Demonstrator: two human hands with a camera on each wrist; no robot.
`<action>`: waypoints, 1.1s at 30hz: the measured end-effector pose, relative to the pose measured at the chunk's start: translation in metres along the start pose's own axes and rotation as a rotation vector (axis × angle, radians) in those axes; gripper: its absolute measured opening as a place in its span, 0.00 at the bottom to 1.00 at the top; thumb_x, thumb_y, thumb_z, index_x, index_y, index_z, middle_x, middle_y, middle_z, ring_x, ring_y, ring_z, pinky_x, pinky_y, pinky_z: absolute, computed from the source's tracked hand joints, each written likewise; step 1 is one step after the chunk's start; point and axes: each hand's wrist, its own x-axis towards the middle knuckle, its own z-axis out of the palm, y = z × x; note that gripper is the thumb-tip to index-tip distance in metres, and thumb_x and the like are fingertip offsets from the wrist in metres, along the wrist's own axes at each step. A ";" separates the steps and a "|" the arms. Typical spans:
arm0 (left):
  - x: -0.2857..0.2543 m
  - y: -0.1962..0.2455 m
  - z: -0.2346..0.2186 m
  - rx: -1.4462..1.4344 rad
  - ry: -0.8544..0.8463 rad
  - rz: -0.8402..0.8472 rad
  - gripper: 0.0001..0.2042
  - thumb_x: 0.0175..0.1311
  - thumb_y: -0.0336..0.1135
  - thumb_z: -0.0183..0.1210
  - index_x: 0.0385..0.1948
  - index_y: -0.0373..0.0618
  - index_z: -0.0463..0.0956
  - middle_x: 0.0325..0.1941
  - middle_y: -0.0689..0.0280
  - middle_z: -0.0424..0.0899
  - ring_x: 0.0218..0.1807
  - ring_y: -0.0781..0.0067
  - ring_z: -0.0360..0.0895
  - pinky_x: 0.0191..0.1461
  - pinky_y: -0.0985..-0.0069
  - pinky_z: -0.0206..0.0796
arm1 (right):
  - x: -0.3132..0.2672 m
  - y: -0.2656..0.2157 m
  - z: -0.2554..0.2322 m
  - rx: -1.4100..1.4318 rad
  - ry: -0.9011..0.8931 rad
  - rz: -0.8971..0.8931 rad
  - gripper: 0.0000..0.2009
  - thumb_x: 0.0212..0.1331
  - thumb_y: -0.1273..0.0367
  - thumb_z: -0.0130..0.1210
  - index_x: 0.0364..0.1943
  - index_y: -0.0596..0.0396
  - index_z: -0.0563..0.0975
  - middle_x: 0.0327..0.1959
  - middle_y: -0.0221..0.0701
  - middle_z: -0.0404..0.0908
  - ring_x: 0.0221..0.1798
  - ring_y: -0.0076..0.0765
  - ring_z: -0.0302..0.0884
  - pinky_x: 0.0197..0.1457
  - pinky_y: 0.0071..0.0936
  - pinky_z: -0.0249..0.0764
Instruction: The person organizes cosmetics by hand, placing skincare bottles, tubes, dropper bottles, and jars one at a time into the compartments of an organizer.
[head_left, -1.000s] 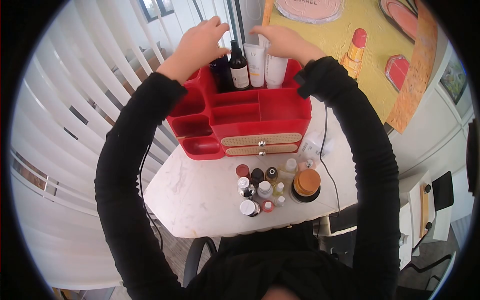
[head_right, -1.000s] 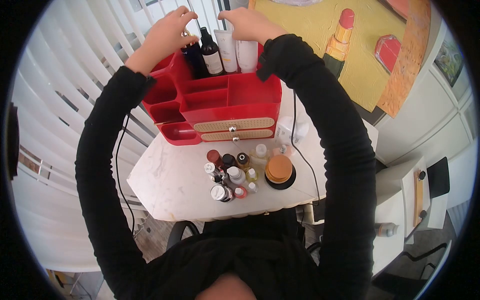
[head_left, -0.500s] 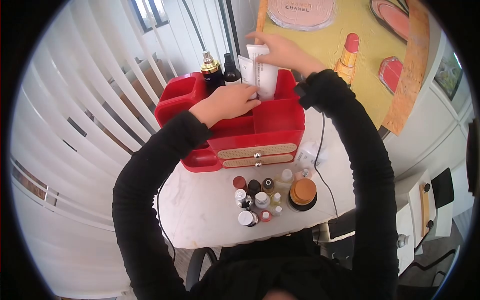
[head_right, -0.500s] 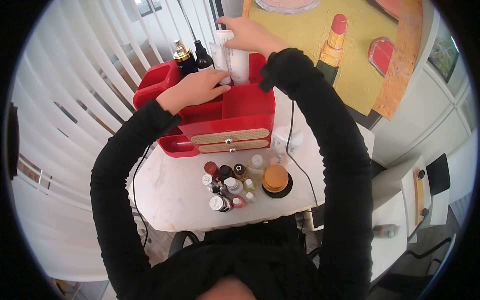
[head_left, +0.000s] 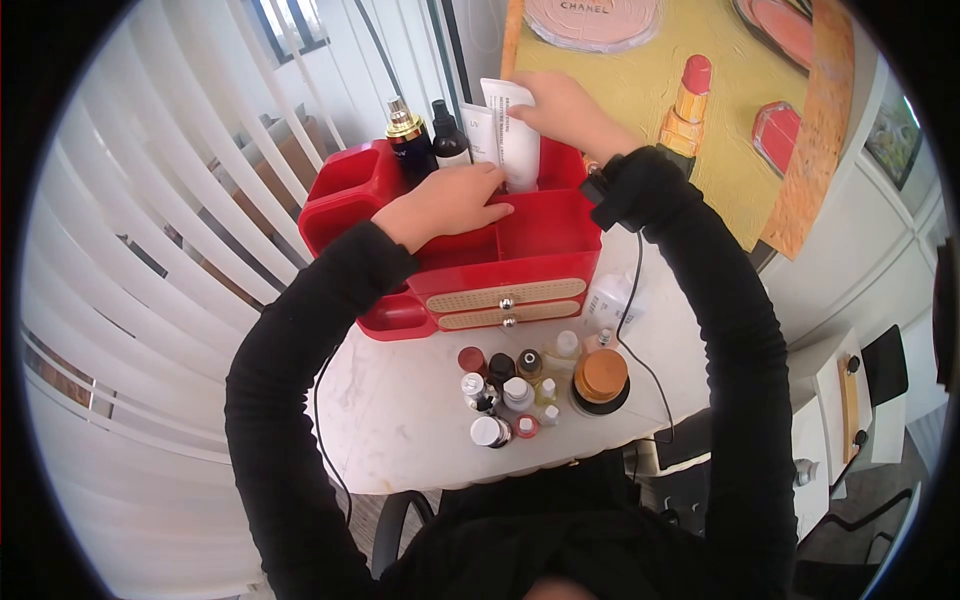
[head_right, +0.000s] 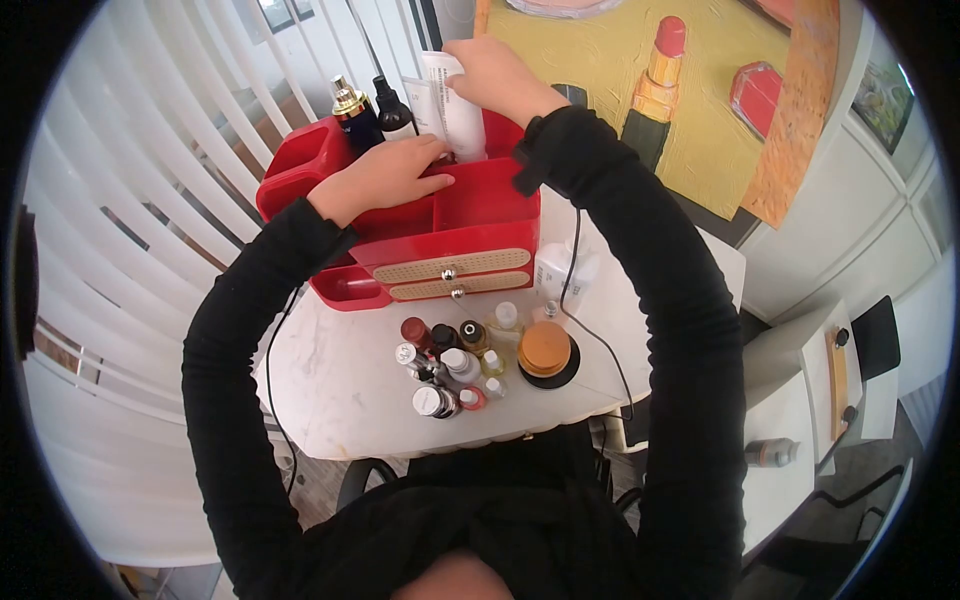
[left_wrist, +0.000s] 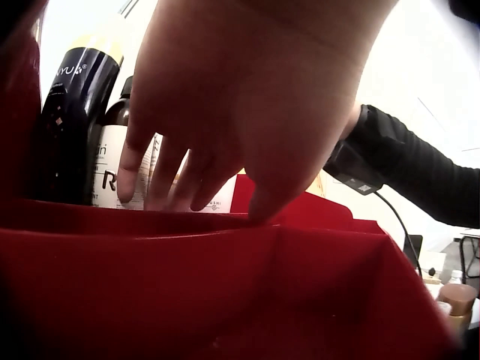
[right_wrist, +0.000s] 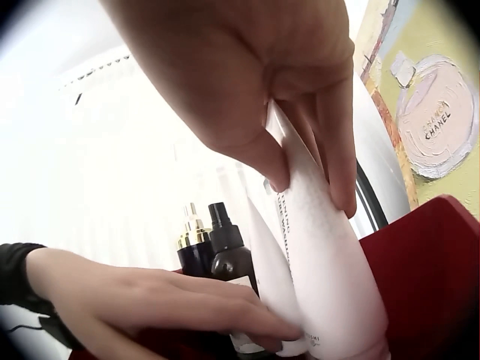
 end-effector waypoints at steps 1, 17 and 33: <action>0.000 -0.001 0.002 -0.017 -0.018 -0.008 0.18 0.69 0.45 0.55 0.51 0.41 0.74 0.49 0.57 0.80 0.52 0.54 0.79 0.55 0.63 0.72 | -0.001 0.001 0.001 0.012 0.027 -0.014 0.23 0.56 0.62 0.63 0.54 0.59 0.78 0.42 0.49 0.84 0.48 0.53 0.82 0.54 0.42 0.75; -0.073 0.031 -0.060 -0.320 0.033 0.052 0.17 0.73 0.42 0.51 0.54 0.40 0.74 0.51 0.58 0.77 0.53 0.56 0.76 0.58 0.67 0.69 | -0.153 -0.037 -0.097 0.293 -0.453 0.294 0.24 0.57 0.49 0.63 0.46 0.56 0.80 0.33 0.38 0.83 0.38 0.37 0.82 0.42 0.30 0.75; -0.093 0.030 -0.022 -0.170 0.149 0.191 0.17 0.63 0.37 0.61 0.50 0.39 0.75 0.52 0.56 0.75 0.54 0.54 0.75 0.58 0.64 0.71 | -0.176 -0.018 -0.136 0.269 0.030 0.375 0.26 0.48 0.72 0.69 0.55 0.51 0.74 0.38 0.26 0.80 0.38 0.21 0.80 0.37 0.20 0.75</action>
